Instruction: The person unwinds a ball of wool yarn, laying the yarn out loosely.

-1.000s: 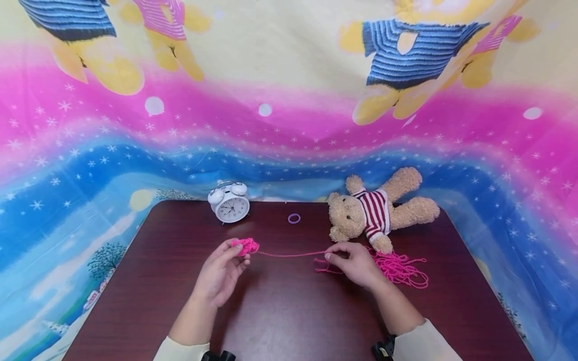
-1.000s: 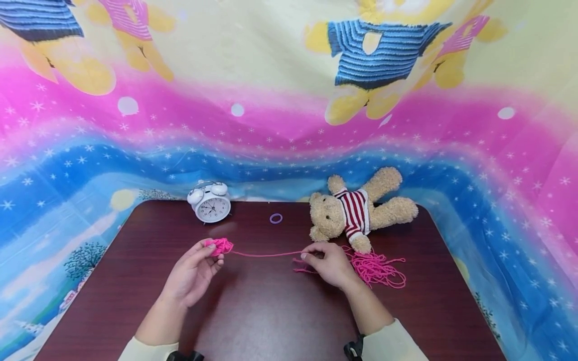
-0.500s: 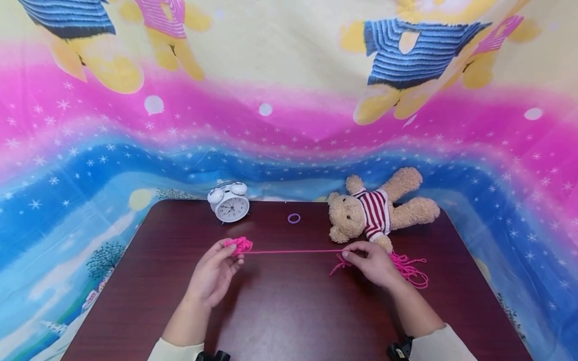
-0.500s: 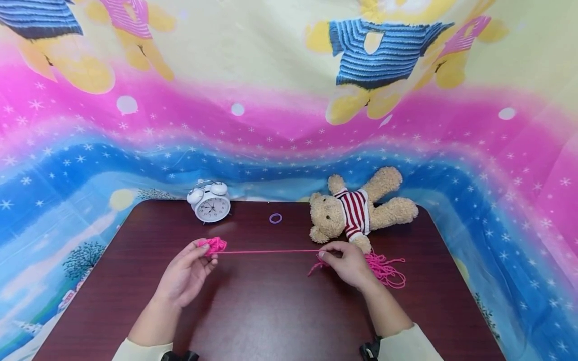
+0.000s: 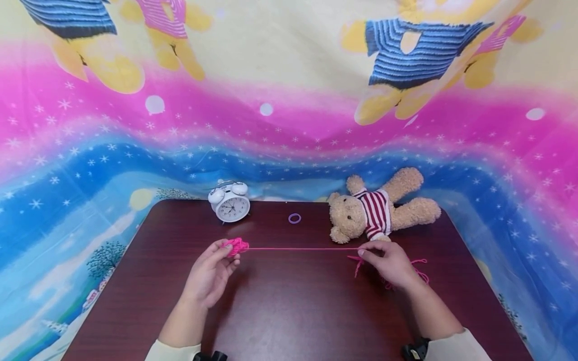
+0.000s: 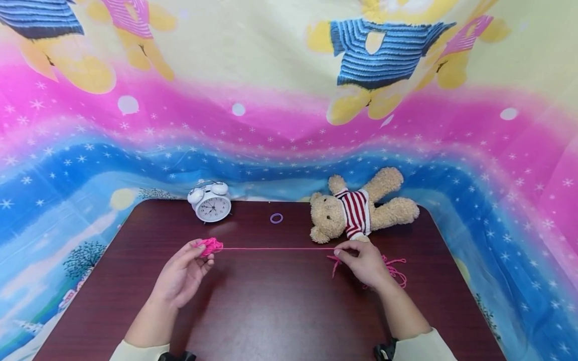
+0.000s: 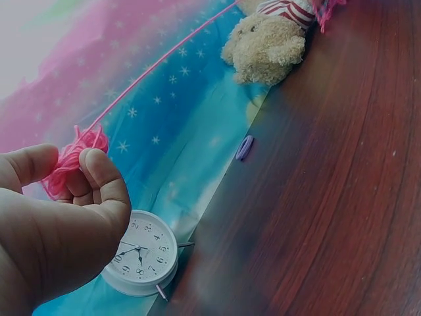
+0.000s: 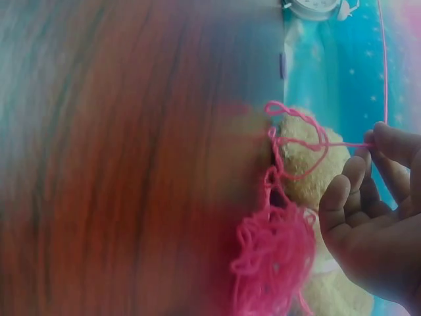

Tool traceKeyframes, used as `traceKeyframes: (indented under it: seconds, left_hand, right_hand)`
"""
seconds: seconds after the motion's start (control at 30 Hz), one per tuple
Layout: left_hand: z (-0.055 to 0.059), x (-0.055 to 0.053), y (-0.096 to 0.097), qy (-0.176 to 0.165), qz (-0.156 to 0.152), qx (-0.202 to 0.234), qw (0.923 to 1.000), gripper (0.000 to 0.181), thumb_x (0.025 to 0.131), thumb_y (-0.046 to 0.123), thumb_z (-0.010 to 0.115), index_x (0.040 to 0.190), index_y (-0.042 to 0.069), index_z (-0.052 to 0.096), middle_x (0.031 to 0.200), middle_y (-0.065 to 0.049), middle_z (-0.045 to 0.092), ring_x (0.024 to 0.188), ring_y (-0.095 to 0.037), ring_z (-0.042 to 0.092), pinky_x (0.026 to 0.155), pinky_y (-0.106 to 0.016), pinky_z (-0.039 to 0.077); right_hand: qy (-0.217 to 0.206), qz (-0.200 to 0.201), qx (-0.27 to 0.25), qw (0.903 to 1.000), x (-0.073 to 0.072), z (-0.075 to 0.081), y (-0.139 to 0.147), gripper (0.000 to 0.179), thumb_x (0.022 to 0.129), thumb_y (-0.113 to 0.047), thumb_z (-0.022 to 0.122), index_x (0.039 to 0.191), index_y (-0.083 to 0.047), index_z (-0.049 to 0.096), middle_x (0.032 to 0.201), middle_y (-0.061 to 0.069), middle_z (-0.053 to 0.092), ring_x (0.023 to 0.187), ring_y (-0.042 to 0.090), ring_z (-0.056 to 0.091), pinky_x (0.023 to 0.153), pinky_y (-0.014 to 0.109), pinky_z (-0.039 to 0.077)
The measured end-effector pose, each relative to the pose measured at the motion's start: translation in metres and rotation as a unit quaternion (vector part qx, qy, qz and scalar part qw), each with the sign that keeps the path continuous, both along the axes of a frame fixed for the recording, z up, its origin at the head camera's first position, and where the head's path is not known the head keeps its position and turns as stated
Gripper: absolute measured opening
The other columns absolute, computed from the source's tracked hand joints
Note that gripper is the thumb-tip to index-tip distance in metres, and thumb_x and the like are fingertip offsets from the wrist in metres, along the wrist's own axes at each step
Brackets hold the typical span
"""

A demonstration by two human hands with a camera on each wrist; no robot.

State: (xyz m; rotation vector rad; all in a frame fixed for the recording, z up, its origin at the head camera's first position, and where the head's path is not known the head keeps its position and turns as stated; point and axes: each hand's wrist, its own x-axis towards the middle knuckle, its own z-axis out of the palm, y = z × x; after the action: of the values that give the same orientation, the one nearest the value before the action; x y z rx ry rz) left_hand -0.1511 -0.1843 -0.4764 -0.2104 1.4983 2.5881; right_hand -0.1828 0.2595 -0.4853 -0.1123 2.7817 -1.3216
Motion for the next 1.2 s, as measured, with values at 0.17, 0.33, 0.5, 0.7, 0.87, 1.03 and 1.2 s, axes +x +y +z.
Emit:
traceKeyframes:
  seconds: [0.17,0.33,0.5,0.7,0.87,1.03,1.2]
  left_hand:
    - [-0.001,0.000,0.000,0.003,-0.001,0.003,1.0000,0.009,0.107,0.016,0.057,0.115,0.012,0.053,0.113,-0.001,0.071,0.093,-0.013,0.062,0.086,-0.025,0.054]
    - [-0.002,0.001,-0.001,-0.002,-0.002,0.002,1.0000,0.007,0.107,0.017,0.059,0.112,0.013,0.056,0.114,-0.003,0.073,0.095,-0.014,0.064,0.087,-0.026,0.055]
    - [-0.002,0.002,-0.002,-0.004,-0.001,-0.003,1.0000,0.010,0.106,0.017,0.060,0.114,0.014,0.055,0.112,-0.002,0.072,0.094,-0.014,0.064,0.086,-0.025,0.055]
    - [-0.004,0.001,-0.006,0.018,-0.006,0.009,0.9998,0.005,0.108,0.011,0.054,0.110,0.014,0.054,0.104,-0.001,0.069,0.091,-0.013,0.063,0.082,-0.023,0.054]
    - [-0.002,0.001,-0.010,0.008,0.004,-0.001,1.0000,0.004,0.108,0.015,0.056,0.111,0.014,0.054,0.103,-0.002,0.070,0.093,-0.014,0.066,0.084,-0.024,0.054]
    - [-0.001,0.001,-0.017,0.001,0.013,-0.008,0.9999,0.007,0.108,0.017,0.057,0.113,0.015,0.053,0.103,0.000,0.068,0.093,-0.014,0.063,0.084,-0.024,0.054]
    - [-0.002,0.002,-0.024,0.005,0.019,-0.004,0.9998,0.007,0.108,0.017,0.057,0.113,0.014,0.053,0.103,0.001,0.070,0.093,-0.014,0.065,0.084,-0.024,0.054]
  right_hand:
    - [-0.008,-0.008,-0.004,0.9999,-0.001,0.002,0.011,0.028,0.097,-0.034,0.074,0.113,-0.012,0.078,0.104,0.003,0.072,0.093,0.021,0.060,0.079,0.034,0.049]
    - [-0.007,-0.019,0.003,0.9998,-0.002,0.003,0.022,0.030,0.097,-0.036,0.074,0.114,-0.011,0.078,0.110,0.005,0.073,0.098,0.023,0.062,0.082,0.036,0.050]
    - [-0.008,-0.028,0.016,0.9994,-0.001,0.005,0.034,0.034,0.098,-0.040,0.072,0.116,-0.011,0.078,0.120,0.009,0.071,0.100,0.024,0.060,0.079,0.036,0.049]
    - [-0.015,-0.043,0.024,0.9987,0.001,0.006,0.049,0.037,0.099,-0.043,0.070,0.119,-0.012,0.077,0.117,0.009,0.072,0.092,0.023,0.059,0.073,0.034,0.049]
    - [-0.019,-0.055,0.038,0.9976,0.003,0.009,0.063,0.045,0.099,-0.049,0.068,0.122,-0.010,0.074,0.101,0.011,0.070,0.079,0.021,0.055,0.067,0.034,0.046]
    - [-0.026,-0.064,0.036,0.9970,0.007,0.011,0.076,0.049,0.099,-0.051,0.066,0.123,-0.009,0.073,0.094,0.014,0.067,0.079,0.023,0.054,0.065,0.035,0.044]
    - [-0.030,-0.074,0.032,0.9963,0.012,0.011,0.090,0.052,0.100,-0.052,0.066,0.126,-0.006,0.071,0.107,0.017,0.071,0.089,0.029,0.064,0.069,0.036,0.052]
